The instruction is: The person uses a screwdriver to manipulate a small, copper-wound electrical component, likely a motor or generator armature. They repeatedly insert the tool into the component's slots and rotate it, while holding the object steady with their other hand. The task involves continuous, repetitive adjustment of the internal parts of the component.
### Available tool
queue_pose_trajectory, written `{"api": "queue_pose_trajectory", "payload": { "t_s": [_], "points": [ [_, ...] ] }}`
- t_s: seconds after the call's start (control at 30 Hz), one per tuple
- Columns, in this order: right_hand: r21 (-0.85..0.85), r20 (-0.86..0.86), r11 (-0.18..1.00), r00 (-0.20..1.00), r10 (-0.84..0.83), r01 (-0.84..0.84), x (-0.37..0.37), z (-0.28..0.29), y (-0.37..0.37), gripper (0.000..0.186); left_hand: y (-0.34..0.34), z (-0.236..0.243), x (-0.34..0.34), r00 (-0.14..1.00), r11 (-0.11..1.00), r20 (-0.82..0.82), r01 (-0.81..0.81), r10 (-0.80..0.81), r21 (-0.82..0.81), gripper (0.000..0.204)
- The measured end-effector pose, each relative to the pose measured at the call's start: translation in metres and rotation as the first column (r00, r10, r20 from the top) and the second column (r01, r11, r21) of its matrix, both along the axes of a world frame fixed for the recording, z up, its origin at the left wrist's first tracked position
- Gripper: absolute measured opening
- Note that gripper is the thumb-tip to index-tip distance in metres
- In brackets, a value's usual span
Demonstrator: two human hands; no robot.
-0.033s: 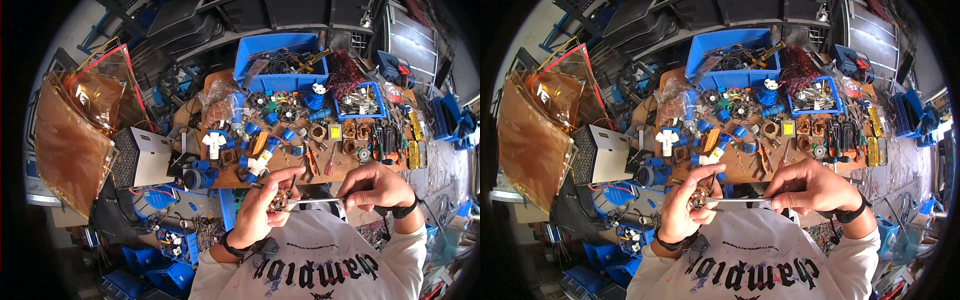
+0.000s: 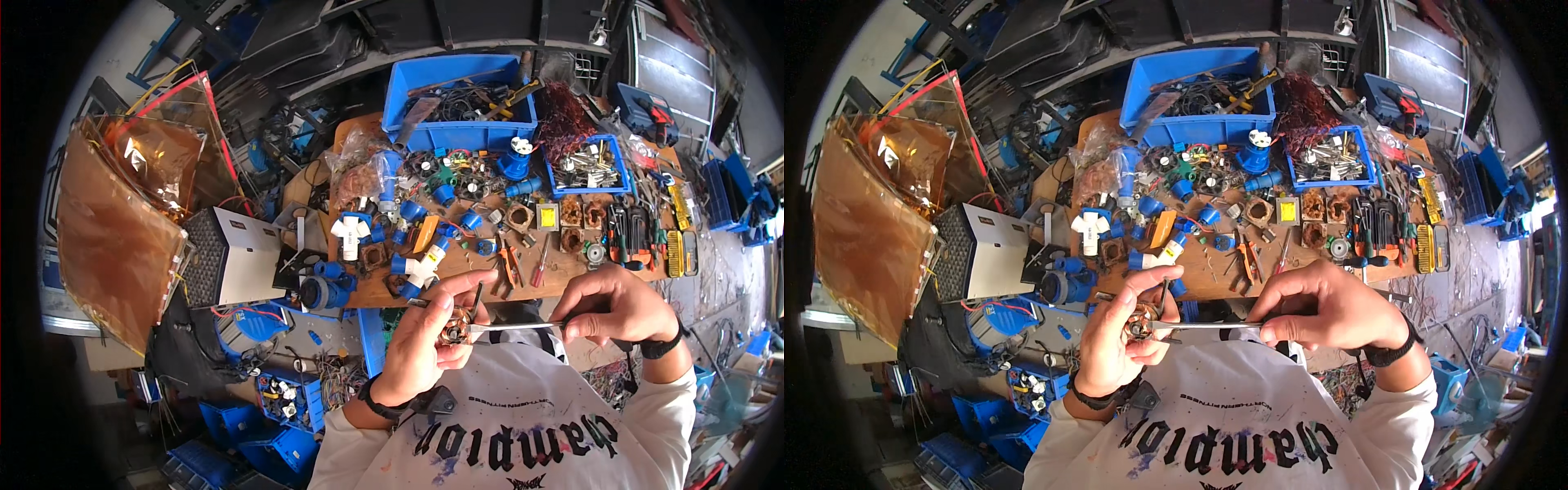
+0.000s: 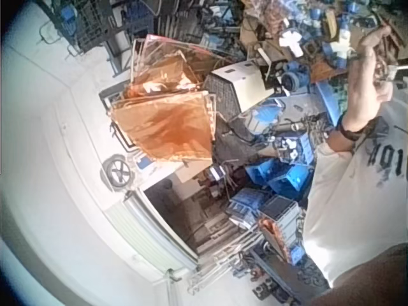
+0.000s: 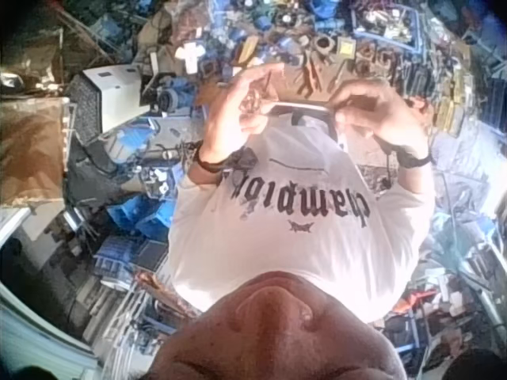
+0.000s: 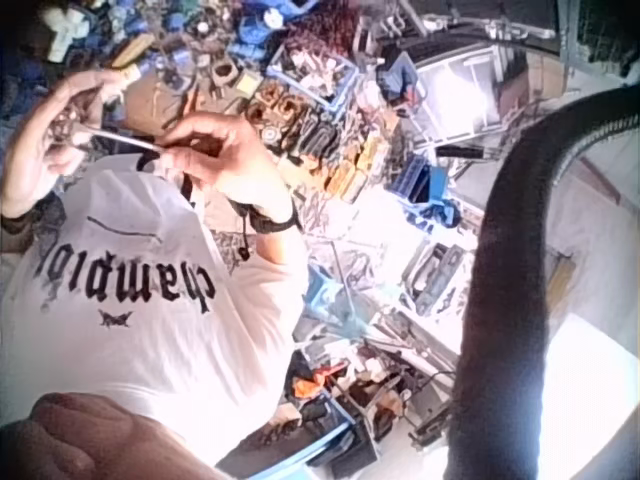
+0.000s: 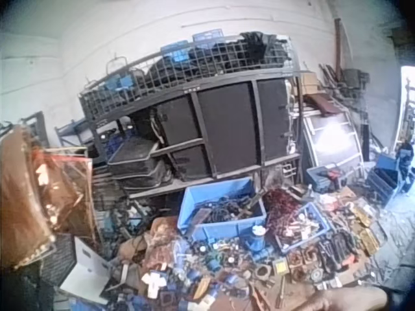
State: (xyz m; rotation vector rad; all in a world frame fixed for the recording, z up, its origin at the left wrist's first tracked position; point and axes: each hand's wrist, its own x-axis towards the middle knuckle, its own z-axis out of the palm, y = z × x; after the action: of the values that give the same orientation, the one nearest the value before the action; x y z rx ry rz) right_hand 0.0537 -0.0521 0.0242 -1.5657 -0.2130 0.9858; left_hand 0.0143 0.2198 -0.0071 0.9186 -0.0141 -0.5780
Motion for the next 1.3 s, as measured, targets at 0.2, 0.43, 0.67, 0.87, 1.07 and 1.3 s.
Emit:
{"api": "queue_pose_trajectory", "payload": {
  "t_s": [0.2, 0.43, 0.67, 0.87, 1.07, 1.3],
  "points": [
    [-0.042, 0.717, 0.998, 0.697, -0.006, 0.052, -0.014, 0.015, 0.006, 0.020, 0.003, 0.002, 0.003, 0.999, 0.998, 0.022, -0.033, 0.034, -0.056, 0.050],
    [-0.079, 0.744, 0.990, 0.668, -0.017, 0.113, -0.028, 0.023, 0.004, 0.018, 0.000, 0.005, 0.002, 0.994, 0.994, 0.024, -0.104, 0.105, -0.040, 0.052],
    [-0.137, 0.781, 0.978, 0.625, 0.011, 0.155, -0.035, 0.024, 0.010, 0.017, -0.007, 0.005, 0.001, 0.983, 0.987, 0.097, -0.159, 0.159, -0.009, 0.050],
    [-0.227, 0.910, 0.953, 0.392, 0.134, 0.201, -0.039, 0.028, 0.017, 0.023, -0.008, 0.005, 0.001, 0.976, 0.978, 0.085, -0.204, 0.200, 0.043, 0.049],
    [-0.381, 0.912, 0.905, 0.234, 0.336, 0.187, -0.048, 0.034, 0.022, 0.029, -0.009, 0.000, 0.002, 0.962, 0.951, 0.177, -0.243, 0.210, 0.190, 0.046],
    [-0.445, 0.865, 0.884, 0.326, 0.382, 0.145, -0.046, 0.047, 0.028, 0.024, -0.008, 0.000, -0.001, 0.955, 0.923, 0.213, -0.263, 0.207, 0.281, 0.046]
  ]
}}
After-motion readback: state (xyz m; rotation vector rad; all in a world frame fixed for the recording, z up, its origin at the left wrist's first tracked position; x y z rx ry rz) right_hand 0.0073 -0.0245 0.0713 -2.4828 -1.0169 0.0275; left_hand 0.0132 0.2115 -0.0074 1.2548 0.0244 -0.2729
